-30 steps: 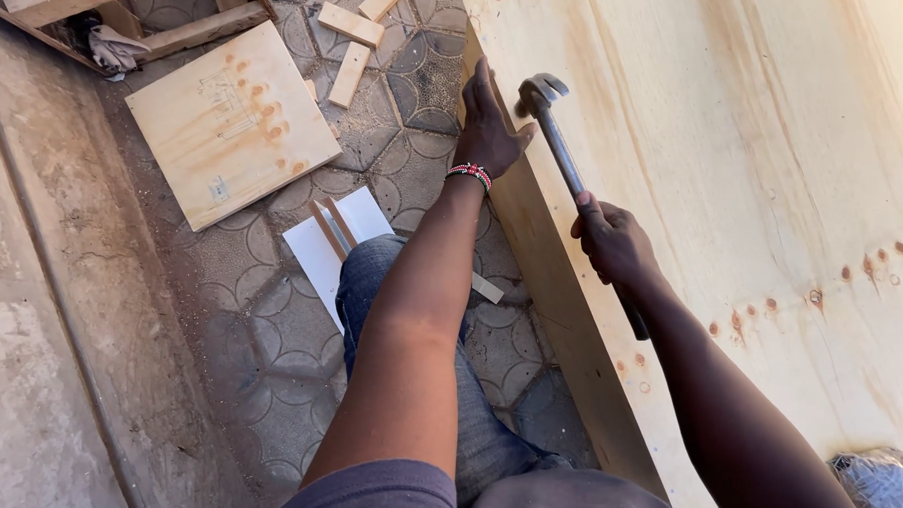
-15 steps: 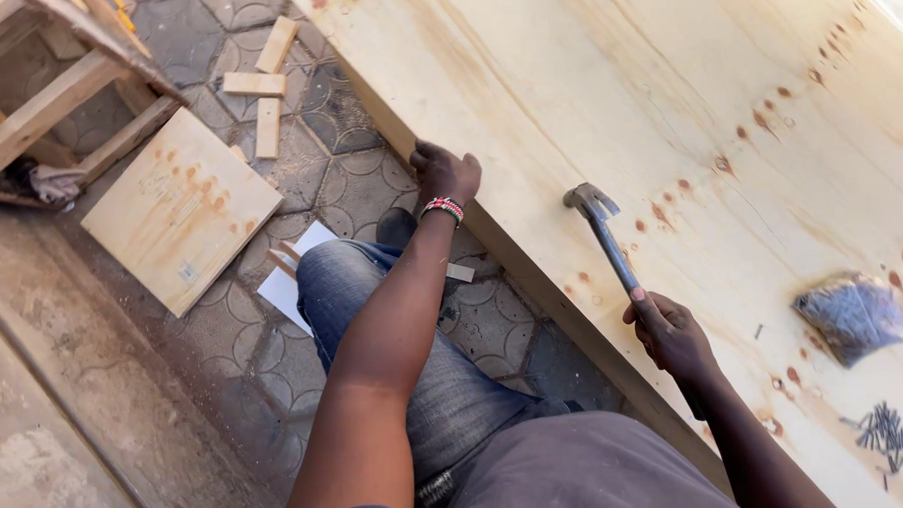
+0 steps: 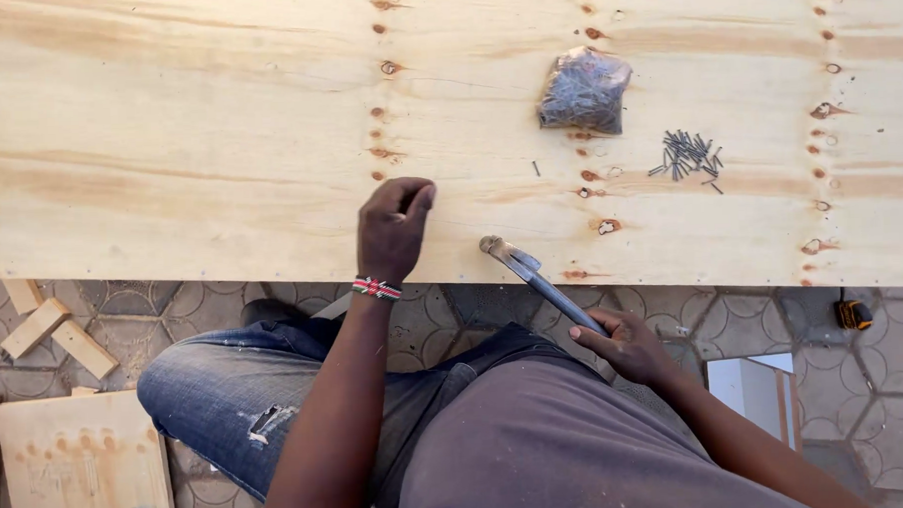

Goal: Hammering nails into a wooden board to assemble a structure

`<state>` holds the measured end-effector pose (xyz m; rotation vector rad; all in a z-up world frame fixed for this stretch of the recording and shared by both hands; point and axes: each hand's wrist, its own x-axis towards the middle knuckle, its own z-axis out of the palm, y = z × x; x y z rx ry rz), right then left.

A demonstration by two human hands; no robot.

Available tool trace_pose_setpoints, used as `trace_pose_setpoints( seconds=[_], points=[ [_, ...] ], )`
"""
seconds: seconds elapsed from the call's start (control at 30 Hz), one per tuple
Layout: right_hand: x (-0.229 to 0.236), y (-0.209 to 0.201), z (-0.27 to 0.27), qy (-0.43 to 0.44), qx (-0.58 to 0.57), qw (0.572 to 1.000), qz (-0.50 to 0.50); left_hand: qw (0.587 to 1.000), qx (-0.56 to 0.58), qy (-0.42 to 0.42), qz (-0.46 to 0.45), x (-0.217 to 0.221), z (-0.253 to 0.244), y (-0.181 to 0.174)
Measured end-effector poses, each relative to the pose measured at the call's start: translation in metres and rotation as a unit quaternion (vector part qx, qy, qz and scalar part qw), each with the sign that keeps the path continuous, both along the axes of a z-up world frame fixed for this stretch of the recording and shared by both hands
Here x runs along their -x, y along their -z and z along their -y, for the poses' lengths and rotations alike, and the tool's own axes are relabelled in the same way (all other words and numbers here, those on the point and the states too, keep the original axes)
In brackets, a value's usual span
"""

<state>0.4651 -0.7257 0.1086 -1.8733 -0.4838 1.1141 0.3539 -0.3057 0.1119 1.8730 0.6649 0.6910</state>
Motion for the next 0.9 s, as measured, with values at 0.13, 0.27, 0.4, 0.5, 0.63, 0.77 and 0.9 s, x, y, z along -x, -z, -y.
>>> trace_pose_setpoints(
  seconds=[0.13, 0.27, 0.4, 0.5, 0.63, 0.77, 0.9],
  points=[
    [0.012, 0.005, 0.052, 0.036, -0.007, 0.999, 0.004, 0.980, -0.085, 0.144, -0.104, -0.095, 0.041, 0.048],
    [0.028, 0.005, 0.075, 0.064, 0.075, 0.995, 0.025, 0.936, -0.183, 0.141, -0.267, -0.169, 0.072, 0.087],
    [0.036, 0.019, 0.084, 0.068, 0.161, 0.984, 0.026, 0.888, -0.179, 0.121, -0.407, -0.214, 0.086, 0.094],
    [0.035, 0.028, 0.082, 0.056, 0.159, 0.985, 0.034, 0.877, -0.189, 0.132, -0.422, -0.226, 0.095, 0.094],
    [0.024, 0.032, 0.075, 0.034, 0.150, 0.987, 0.042, 0.880, -0.243, 0.109, -0.394, -0.228, 0.104, 0.101],
    [0.013, -0.003, 0.037, 0.017, 0.186, 0.982, 0.026, 0.897, -0.192, 0.138, -0.374, -0.198, 0.079, 0.089],
    [0.001, 0.004, 0.015, 0.027, 0.204, 0.979, 0.007, 0.975, -0.089, 0.066, -0.195, -0.125, 0.020, 0.110]
  ],
)
